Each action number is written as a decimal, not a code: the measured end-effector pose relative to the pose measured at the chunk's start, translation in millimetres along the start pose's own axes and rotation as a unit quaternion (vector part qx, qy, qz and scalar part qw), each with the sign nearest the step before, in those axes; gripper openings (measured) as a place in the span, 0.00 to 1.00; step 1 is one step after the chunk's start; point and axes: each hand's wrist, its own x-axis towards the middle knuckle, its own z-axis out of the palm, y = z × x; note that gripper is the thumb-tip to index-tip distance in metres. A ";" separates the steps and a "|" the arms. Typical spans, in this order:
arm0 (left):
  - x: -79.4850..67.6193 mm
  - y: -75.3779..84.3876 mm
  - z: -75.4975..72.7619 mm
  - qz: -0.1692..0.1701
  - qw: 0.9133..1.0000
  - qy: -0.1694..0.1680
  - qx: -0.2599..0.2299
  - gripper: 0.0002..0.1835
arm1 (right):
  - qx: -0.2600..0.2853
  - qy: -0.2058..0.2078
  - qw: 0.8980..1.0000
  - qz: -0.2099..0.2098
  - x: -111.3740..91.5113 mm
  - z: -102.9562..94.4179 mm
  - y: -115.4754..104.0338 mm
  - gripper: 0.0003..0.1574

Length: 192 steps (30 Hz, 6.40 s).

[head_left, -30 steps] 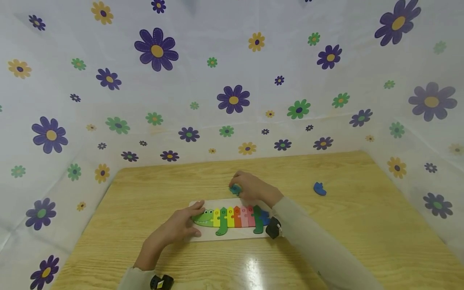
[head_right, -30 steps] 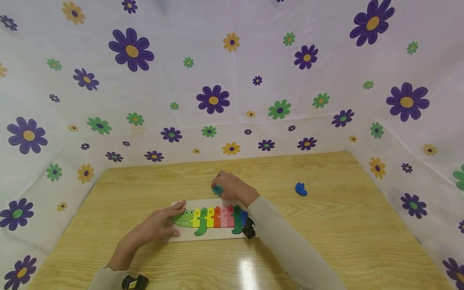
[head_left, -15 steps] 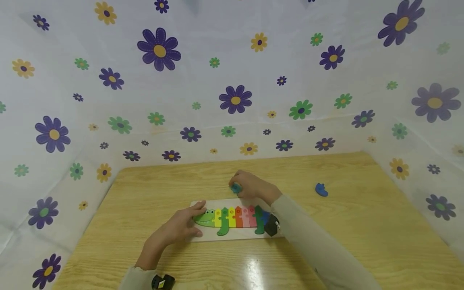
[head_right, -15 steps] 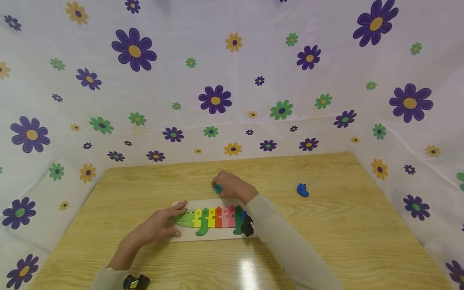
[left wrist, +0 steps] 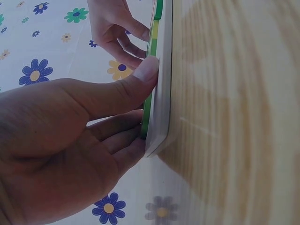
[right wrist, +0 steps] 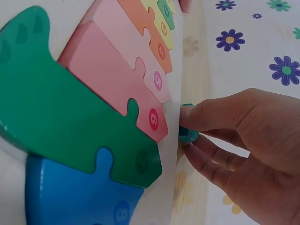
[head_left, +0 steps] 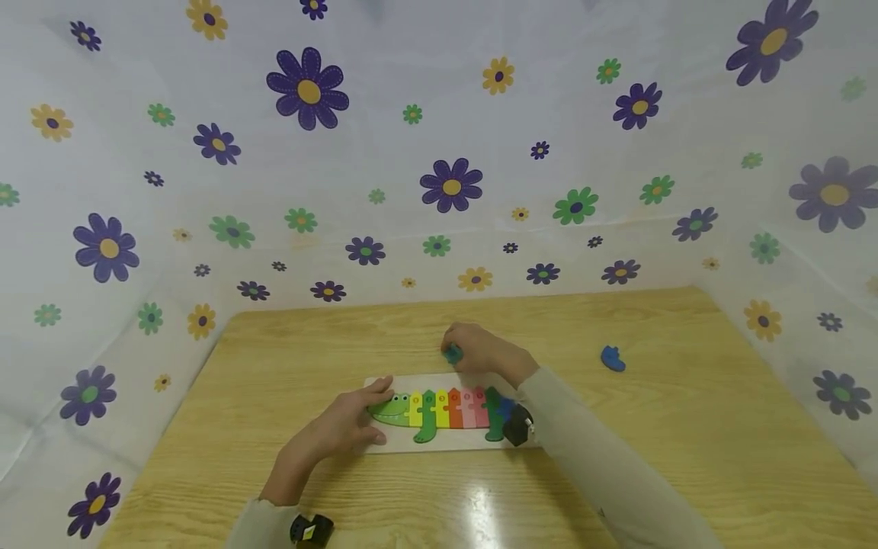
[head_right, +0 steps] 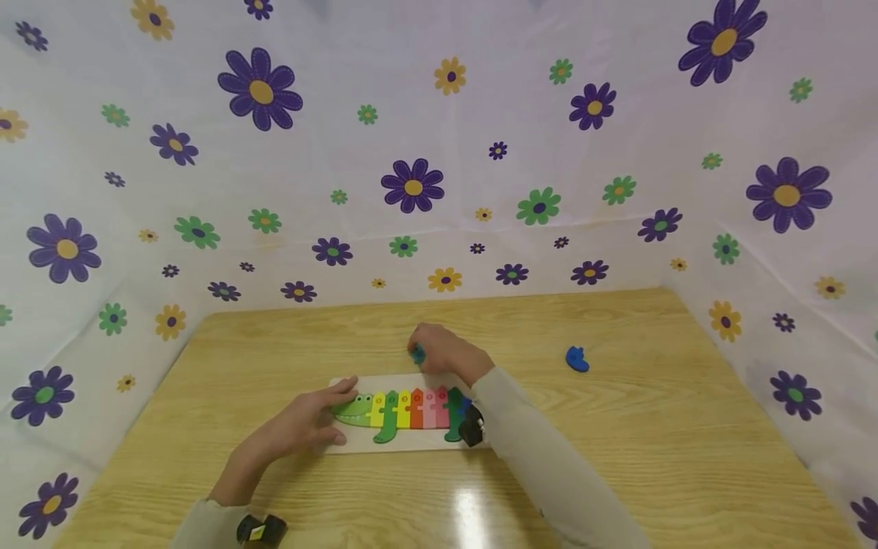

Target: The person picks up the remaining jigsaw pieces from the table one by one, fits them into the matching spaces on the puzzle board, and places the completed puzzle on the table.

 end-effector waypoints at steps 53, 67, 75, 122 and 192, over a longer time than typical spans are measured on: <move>-2.5 0.1 -0.6 0.012 1.000 0.001 -0.003 0.40 | 0.050 0.104 0.993 -0.026 -39.6 -10.1 20.7 0.25; -2.4 0.1 -0.9 0.014 1.000 0.001 -0.003 0.40 | 0.048 0.118 0.991 -0.043 -51.5 -11.8 21.7 0.24; -2.0 -1.7 -1.0 0.026 1.000 0.001 -0.001 0.40 | 0.049 0.130 0.990 -0.029 -58.5 -11.5 23.6 0.24; -3.5 0.8 -3.6 0.026 1.000 0.000 -0.011 0.40 | 0.064 0.185 0.979 -0.056 -93.4 -5.0 30.0 0.27; -3.4 3.4 -5.8 0.005 1.000 0.000 -0.003 0.40 | 0.059 0.230 0.971 0.003 -140.5 8.4 28.9 0.30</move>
